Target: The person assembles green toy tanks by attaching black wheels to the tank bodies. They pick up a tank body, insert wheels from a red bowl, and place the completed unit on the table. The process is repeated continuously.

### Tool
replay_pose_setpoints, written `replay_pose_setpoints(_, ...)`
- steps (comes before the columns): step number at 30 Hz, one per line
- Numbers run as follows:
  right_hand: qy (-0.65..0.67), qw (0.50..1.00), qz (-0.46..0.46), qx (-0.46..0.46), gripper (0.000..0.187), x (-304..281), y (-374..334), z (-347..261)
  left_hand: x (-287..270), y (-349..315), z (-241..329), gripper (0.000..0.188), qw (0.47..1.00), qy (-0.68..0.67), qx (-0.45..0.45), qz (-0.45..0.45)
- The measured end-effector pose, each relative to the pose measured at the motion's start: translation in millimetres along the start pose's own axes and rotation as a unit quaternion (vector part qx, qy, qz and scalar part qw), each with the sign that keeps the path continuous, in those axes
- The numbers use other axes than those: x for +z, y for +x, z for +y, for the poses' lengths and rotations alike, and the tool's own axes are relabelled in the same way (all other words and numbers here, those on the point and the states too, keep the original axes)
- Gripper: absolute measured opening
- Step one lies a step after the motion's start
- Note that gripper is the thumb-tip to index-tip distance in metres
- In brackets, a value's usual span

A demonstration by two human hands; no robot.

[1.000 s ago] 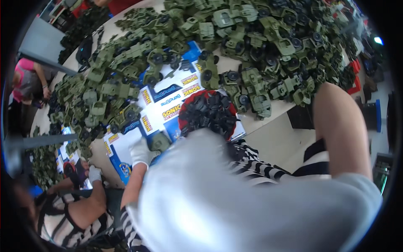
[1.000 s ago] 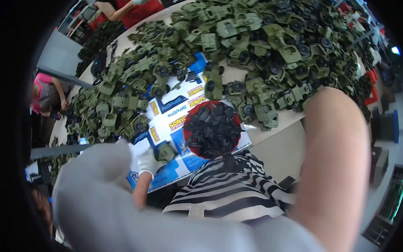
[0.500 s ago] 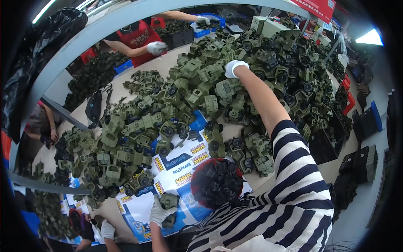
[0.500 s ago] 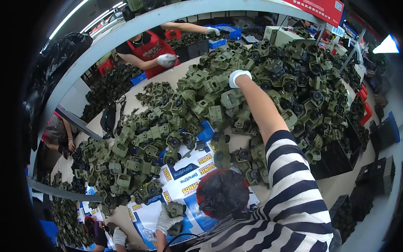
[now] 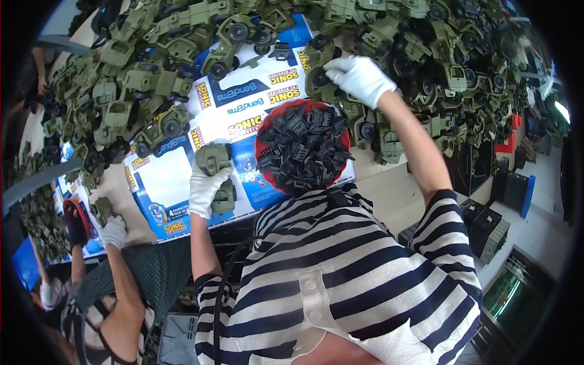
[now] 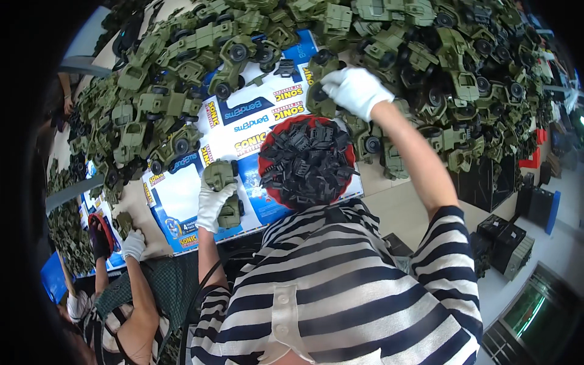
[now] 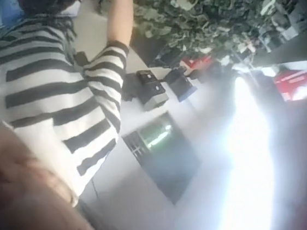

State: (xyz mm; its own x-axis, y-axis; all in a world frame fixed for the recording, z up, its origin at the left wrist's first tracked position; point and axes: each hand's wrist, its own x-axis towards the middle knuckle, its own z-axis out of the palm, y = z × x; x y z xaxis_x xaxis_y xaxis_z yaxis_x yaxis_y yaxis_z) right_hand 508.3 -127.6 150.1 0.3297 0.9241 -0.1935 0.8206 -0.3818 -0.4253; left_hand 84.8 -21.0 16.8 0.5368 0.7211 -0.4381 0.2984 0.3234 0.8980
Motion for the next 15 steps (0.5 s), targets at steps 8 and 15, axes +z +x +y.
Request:
replay_pose_setpoints(8,-0.223,0.962,-0.125,0.094,0.026,59.3,95.1,-60.6,15.6,-4.6,-0.7,0.062,0.995,-0.019,0.033,0.095)
replay_pose_setpoints(15,-0.195,0.975,0.106,0.021,0.037,104.9,133.9,-26.5,13.1,-4.5,-19.6,0.091,0.993,-0.017,0.040,0.107)
